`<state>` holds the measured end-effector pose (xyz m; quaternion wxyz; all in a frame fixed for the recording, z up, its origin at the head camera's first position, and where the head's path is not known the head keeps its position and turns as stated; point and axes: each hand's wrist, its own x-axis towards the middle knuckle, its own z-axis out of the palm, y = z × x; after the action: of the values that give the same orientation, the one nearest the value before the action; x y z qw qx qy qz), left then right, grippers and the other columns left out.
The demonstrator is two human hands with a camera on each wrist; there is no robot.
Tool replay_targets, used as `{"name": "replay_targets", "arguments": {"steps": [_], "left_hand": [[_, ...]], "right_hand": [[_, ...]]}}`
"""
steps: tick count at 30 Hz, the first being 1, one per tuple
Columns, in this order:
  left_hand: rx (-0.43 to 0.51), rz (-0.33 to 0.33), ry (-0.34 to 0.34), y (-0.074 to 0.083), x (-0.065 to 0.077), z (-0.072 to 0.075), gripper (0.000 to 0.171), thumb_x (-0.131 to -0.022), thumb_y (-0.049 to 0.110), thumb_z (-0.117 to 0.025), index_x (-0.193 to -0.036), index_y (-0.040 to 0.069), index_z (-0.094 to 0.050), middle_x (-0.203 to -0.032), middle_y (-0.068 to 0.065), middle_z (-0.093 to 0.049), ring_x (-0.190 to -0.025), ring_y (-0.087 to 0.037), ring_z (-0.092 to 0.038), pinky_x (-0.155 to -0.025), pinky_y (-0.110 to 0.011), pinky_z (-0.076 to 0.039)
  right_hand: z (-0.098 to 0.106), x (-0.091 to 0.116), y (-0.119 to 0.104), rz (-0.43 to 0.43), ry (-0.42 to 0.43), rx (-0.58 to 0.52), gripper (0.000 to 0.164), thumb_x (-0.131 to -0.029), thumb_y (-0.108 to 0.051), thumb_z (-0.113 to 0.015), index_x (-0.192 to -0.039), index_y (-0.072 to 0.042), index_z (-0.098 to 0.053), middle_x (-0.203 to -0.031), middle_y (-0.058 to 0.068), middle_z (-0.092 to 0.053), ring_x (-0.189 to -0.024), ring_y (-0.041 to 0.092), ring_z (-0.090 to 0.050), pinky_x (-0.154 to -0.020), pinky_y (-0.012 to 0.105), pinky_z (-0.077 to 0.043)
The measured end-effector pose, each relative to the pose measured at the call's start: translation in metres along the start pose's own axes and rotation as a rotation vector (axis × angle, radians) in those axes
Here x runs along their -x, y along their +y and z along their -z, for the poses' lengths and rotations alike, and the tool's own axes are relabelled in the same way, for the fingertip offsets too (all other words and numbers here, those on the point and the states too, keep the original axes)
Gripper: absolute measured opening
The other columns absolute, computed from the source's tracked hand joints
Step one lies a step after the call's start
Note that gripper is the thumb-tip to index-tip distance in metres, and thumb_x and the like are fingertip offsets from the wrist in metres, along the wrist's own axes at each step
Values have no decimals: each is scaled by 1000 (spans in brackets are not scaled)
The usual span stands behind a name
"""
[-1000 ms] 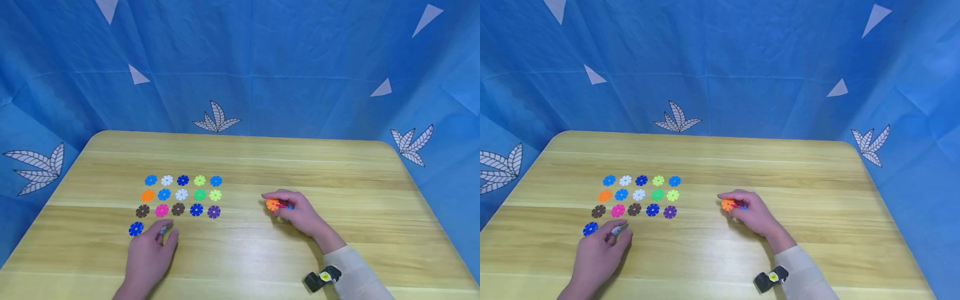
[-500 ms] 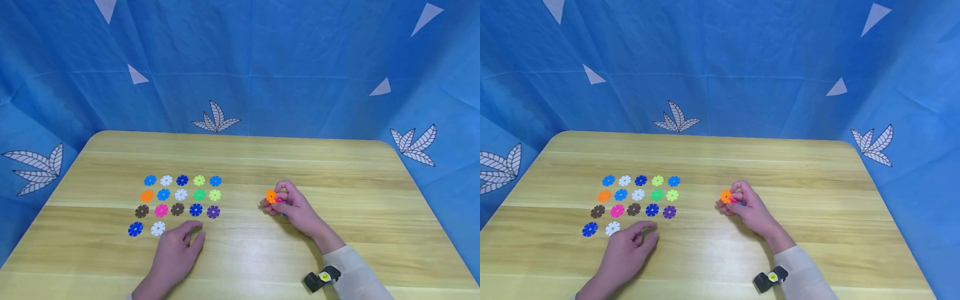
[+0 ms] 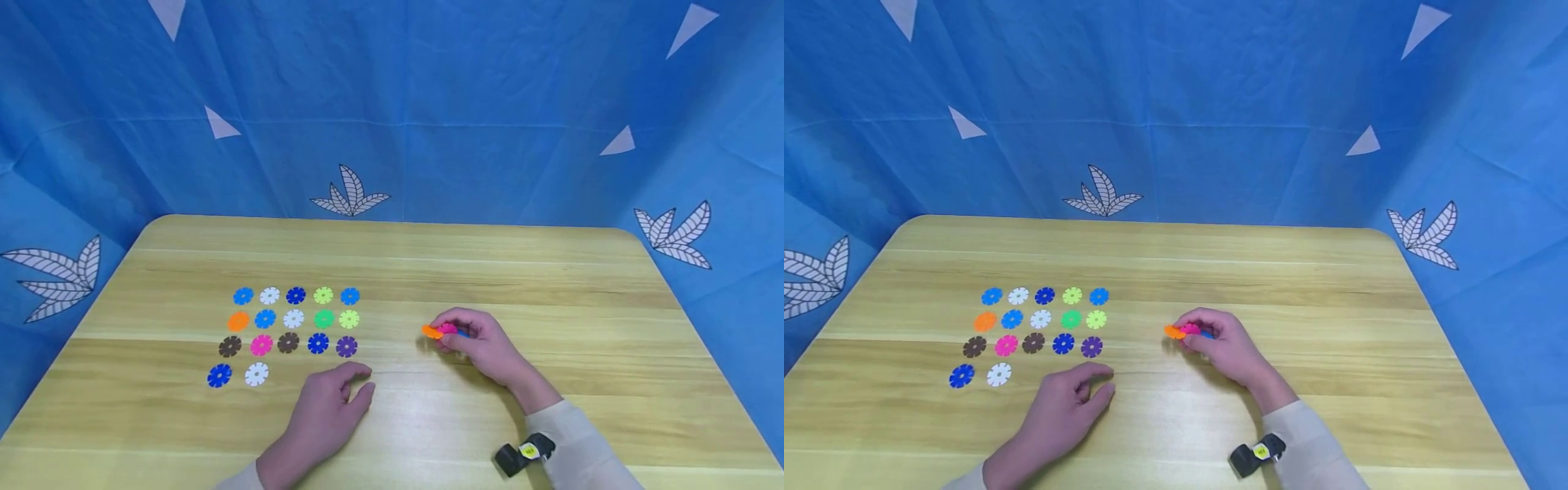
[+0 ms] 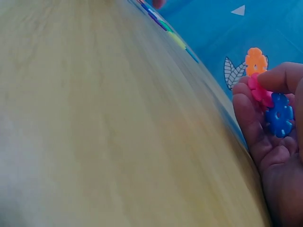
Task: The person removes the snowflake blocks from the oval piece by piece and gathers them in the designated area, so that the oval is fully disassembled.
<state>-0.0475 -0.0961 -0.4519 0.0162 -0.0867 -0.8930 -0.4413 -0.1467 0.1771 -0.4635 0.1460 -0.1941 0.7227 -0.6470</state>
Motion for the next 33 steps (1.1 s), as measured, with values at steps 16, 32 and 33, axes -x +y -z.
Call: {"name": "replay_targets", "arguments": {"steps": [16,32,33], "left_hand": [[95,-79,-64,14,-23,-26,19,-90,9,-73,-108,6,-73,-51,13,-31,-44,2,-24,-44,-21,-32],[148,-87,-83,25,-48,-46,43,-91,23,-75,-128,7,-62,-58,9,-40,-49,-3,-32,-47,-21,-30],[160,-81,-86,25,-49,-47,44,-91,25,-75,-129,8,-62,-58,9,-40,-50,-4,-32,-47,-21,-30]], "right_hand": [[3,1,2,62,-26,-2,8,-89,10,-62,-90,2,-63,-88,18,-66,-65,25,-62,-49,23,-46],[-2,1,4,111,-42,28,15,-84,13,-61,-87,-2,-64,-81,11,-65,-60,16,-55,-54,24,-49],[-3,1,4,109,-48,23,16,-84,13,-61,-87,-2,-64,-81,12,-65,-60,17,-56,-54,25,-50]]}}
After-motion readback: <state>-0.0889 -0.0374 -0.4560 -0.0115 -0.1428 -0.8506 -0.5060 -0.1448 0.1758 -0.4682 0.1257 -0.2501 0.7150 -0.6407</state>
